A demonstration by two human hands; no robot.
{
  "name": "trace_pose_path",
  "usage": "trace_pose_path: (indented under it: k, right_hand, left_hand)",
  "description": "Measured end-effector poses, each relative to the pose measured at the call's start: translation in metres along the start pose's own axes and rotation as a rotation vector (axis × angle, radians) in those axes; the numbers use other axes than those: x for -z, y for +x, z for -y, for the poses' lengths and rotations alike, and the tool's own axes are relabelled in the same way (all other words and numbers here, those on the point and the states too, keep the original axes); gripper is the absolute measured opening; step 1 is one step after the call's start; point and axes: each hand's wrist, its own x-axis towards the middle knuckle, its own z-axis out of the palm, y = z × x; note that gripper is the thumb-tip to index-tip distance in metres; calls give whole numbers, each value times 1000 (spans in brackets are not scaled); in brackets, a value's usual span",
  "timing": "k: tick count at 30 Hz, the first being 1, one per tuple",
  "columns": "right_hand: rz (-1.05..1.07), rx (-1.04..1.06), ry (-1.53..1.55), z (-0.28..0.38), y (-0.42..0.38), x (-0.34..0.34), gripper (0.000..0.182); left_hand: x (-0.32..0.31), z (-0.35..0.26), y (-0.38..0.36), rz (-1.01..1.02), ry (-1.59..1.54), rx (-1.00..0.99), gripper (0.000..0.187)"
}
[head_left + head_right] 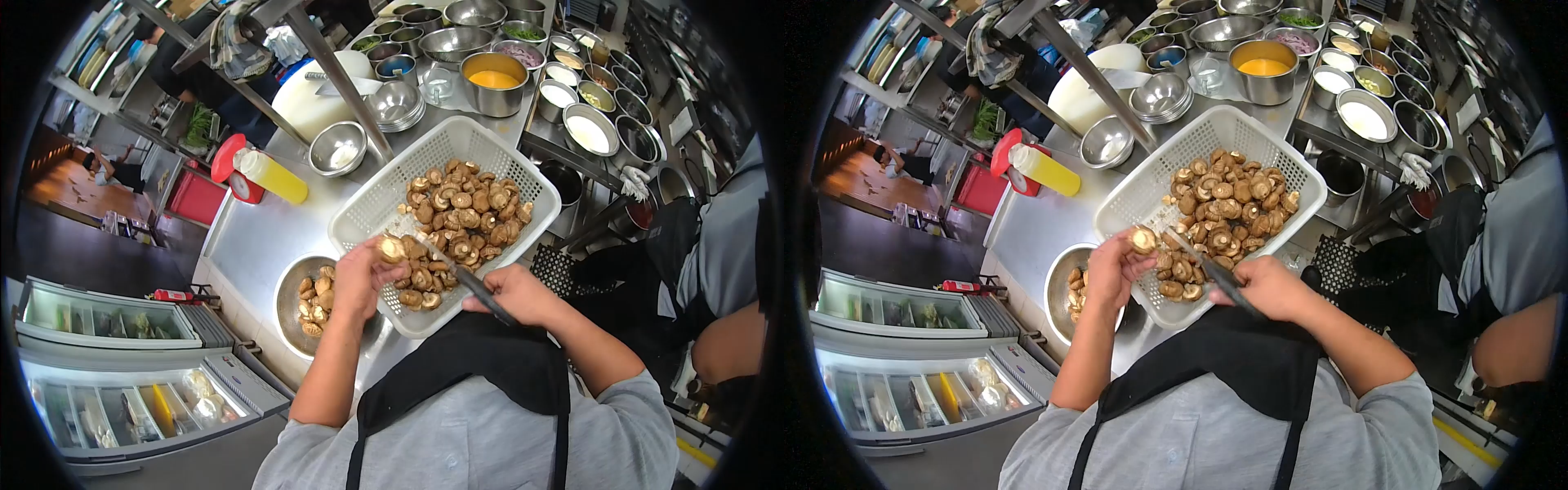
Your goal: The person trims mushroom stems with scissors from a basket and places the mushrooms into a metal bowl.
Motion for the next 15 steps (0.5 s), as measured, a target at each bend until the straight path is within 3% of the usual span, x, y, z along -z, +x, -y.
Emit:
trace_pose_path:
  k: [1, 3, 5, 7, 8, 10, 13, 15]
  right_hand:
    - [52, -140, 84, -1, 2, 5, 58]
    - [-16, -241, 192, -9, 4, 7, 59]
    - [-66, -221, 132, -14, 5, 7, 58]
    - [-94, -138, 56, -20, 7, 2, 58]
    - [-57, -163, 42, -15, 6, 2, 60]
    - [-60, -154, -20, -8, 6, 1, 61]
    - [-72, -108, -61, -12, 7, -2, 62]
    - [-106, -126, -77, -3, 3, 2, 59]
  left_hand:
    - [10, 0, 6, -8, -4, 8, 35]
    - [21, -8, 24, -17, -160, -54, 30]
    - [19, -14, 38, -78, -152, -28, 24]
    - [20, -14, 62, -20, 634, 54, 33]
    - [18, -7, 73, -18, 634, 52, 33]
    - [4, 13, 89, 42, 1585, -174, 37]
    - [-23, 21, 93, -11, 1768, -52, 39]
    - [-27, 23, 102, -36, 1726, -24, 41]
